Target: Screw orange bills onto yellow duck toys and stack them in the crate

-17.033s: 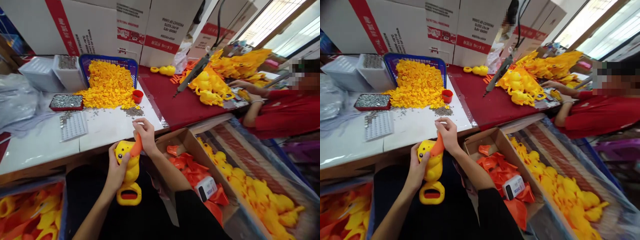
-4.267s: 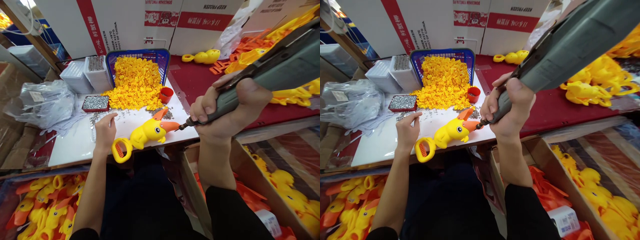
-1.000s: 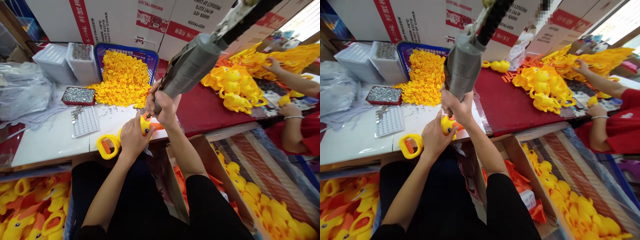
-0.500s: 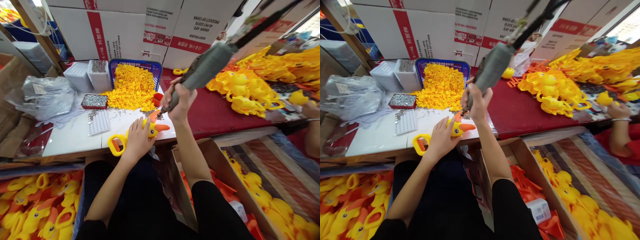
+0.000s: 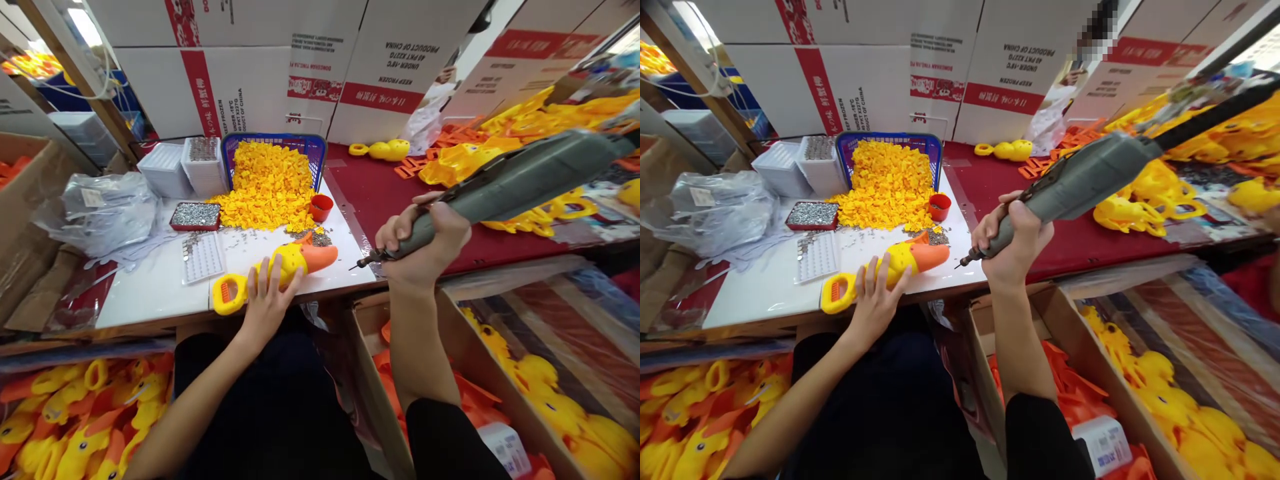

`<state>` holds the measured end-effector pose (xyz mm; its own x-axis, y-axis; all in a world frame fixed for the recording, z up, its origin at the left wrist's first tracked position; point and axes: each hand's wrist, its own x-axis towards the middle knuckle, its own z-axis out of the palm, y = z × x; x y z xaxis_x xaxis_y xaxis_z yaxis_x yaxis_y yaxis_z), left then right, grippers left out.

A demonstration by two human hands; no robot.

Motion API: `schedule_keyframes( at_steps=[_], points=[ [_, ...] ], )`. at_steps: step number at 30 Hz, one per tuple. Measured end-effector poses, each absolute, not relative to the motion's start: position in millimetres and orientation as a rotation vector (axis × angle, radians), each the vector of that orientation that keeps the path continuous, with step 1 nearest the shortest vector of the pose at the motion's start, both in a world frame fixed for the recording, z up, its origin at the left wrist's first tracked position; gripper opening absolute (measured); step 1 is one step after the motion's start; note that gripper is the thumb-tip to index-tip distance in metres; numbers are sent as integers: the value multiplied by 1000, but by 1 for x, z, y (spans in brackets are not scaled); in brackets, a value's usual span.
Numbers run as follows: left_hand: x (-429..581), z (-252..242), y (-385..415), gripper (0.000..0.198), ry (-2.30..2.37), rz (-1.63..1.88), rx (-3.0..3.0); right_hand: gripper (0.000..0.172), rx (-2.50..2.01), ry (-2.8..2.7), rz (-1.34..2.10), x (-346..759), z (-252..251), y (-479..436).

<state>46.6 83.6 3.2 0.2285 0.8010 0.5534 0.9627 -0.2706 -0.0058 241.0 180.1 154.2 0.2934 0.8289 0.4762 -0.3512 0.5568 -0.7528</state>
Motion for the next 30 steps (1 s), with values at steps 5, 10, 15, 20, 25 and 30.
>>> schedule_keyframes(
  at_steps=[5,10,15,20,25,30],
  points=[
    [61,-17,76,54,-1695,-705,-2333,17,-595,-932,871,242,153,176],
    [68,-3,84,53,-1748,-782,-2383,18,-606,-946,890,242,151,177],
    [14,38,98,39,-1697,-1177,-2261,20,-638,-957,879,247,149,180],
    [-54,68,158,33,-2353,-429,-2052,19,-656,-920,870,247,155,180],
    [-64,59,187,22,-2390,-203,-2172,16,-642,-912,898,243,157,178],
    [-64,56,181,27,-2333,-303,-2203,16,-591,-941,889,244,153,180]
  ],
)
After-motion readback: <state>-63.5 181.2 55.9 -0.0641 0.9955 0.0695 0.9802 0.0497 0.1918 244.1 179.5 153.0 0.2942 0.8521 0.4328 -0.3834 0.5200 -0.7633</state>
